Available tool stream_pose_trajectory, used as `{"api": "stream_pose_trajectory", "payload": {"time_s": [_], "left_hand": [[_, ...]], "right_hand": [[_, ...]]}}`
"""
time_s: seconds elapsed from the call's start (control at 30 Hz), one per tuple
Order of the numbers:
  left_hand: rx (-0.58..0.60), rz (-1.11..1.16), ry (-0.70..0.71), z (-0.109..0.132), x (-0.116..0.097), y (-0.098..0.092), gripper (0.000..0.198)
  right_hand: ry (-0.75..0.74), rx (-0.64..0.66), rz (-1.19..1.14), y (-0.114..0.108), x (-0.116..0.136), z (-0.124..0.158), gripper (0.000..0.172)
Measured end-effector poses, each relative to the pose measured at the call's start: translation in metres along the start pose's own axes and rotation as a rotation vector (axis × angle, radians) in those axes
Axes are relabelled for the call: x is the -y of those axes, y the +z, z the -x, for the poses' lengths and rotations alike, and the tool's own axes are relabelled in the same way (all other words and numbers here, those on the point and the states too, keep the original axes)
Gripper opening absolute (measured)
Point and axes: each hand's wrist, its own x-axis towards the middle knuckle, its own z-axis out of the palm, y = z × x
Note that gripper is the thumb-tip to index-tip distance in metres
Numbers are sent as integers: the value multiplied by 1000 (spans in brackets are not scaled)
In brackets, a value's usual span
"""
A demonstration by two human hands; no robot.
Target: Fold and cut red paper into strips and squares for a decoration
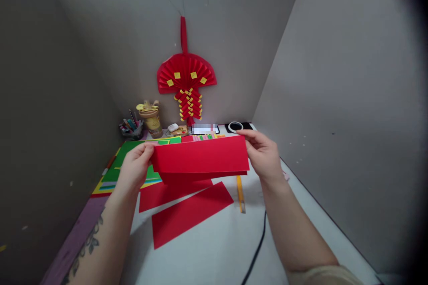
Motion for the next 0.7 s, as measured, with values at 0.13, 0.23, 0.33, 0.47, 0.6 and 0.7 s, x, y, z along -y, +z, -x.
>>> {"api": "stream_pose_trajectory", "payload": {"time_s": [0.13, 0.23, 0.33, 0.47, 0.6, 0.7], "left_hand": [[76, -16, -39, 0, -1, -3, 33], [148, -71, -69, -2, 0, -10, 37], [251, -170, -53, -1, -5, -22, 42], [412, -231, -93, 5, -16, -29, 58], [219, -201, -19, 7, -15, -23, 51], [51, -247, 92, 4, -10, -18, 34]], "right_hand": [[-45, -102, 88, 0, 0, 3, 12], [-3, -140, 72, -1, 0, 5, 12], [61, -168, 58, -3, -1, 4, 14], [142, -176, -1, -4, -4, 1, 12], [257, -143, -163, 0, -9, -2, 13], [337, -85, -315, 3, -13, -6, 12]]}}
